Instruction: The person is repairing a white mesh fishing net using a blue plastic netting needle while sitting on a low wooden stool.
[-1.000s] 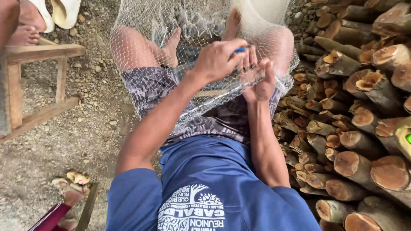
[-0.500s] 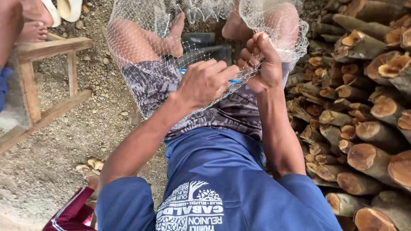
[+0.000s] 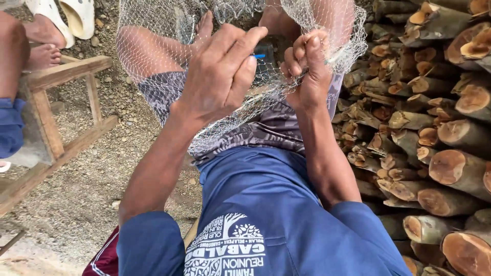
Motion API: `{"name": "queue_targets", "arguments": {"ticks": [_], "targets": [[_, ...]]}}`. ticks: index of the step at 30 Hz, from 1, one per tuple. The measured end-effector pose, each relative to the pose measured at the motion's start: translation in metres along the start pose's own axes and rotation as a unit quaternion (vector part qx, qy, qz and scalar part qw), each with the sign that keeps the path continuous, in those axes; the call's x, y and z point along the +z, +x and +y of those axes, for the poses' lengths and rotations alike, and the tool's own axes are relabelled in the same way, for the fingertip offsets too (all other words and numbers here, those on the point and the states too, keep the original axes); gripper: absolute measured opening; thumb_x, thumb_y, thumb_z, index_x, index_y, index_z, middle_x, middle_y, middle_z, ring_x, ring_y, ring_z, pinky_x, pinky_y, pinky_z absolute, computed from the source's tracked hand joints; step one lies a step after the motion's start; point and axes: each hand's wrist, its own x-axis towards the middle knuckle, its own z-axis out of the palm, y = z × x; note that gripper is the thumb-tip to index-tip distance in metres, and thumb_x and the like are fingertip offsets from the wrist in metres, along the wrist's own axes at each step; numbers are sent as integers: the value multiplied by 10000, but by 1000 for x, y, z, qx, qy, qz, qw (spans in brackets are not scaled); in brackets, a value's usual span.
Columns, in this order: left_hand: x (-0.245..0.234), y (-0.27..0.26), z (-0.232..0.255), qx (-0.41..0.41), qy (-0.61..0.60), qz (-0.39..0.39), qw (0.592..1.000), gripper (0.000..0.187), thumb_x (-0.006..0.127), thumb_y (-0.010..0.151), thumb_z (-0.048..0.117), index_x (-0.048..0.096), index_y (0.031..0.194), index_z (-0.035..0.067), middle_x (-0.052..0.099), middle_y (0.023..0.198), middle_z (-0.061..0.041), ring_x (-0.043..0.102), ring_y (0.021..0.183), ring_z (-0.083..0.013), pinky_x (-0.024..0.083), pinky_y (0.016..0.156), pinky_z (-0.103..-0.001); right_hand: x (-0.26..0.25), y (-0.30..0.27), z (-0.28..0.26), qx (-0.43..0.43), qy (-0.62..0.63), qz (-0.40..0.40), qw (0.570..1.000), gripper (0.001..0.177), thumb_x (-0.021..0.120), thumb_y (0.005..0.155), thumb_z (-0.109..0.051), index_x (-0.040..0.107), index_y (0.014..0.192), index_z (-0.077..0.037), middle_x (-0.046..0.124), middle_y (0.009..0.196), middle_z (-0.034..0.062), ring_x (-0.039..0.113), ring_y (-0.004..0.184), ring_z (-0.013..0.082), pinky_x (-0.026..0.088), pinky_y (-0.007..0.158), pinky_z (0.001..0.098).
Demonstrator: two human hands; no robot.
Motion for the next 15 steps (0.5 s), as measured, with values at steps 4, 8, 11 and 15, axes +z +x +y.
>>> {"name": "queue_targets", "arguments": {"ticks": [4, 8, 11, 15], "targets": [[12, -4, -5, 0, 17, -6, 1000, 295, 585, 1294, 142, 640, 1550, 7, 797, 1196, -162, 761, 1011, -361, 460, 1166, -633, 8, -5, -2, 24, -1, -17, 1000, 305, 775, 1179, -517, 654, 1208, -238, 449, 865, -106, 367, 653, 35, 315, 561, 246], [24, -8, -10, -28, -7, -21, 999, 147, 695, 1262, 67, 576, 1347, 52, 740, 1082, -155, 737, 932, -351, 630, 735, -538, 10, -7, 1, 56, -5, 4, 998, 338, 818, 1182, -476, 750, 1353, -192, 421, 833, -94, 327, 604, 46, 326, 501, 264], [41, -8, -32, 20, 64, 17, 998, 308, 987, 1199, 80, 800, 1444, 75, 797, 1224, -95, 827, 1113, -300, 214, 1428, -695, 9, -5, 9, 41, -1, 37, 998, 127, 795, 1208, -340, 774, 1256, -224, 480, 800, -80, 397, 588, 78, 333, 482, 292], [49, 4, -26, -7, 109, 44, 993, 197, 852, 1223, 116, 800, 1411, 147, 712, 1156, -58, 737, 1044, -337, 387, 1340, -734, 16, -7, 6, 41, 9, 56, 998, 165, 829, 1166, -357, 756, 1205, -215, 440, 761, -86, 353, 572, 72, 340, 490, 298]]}}
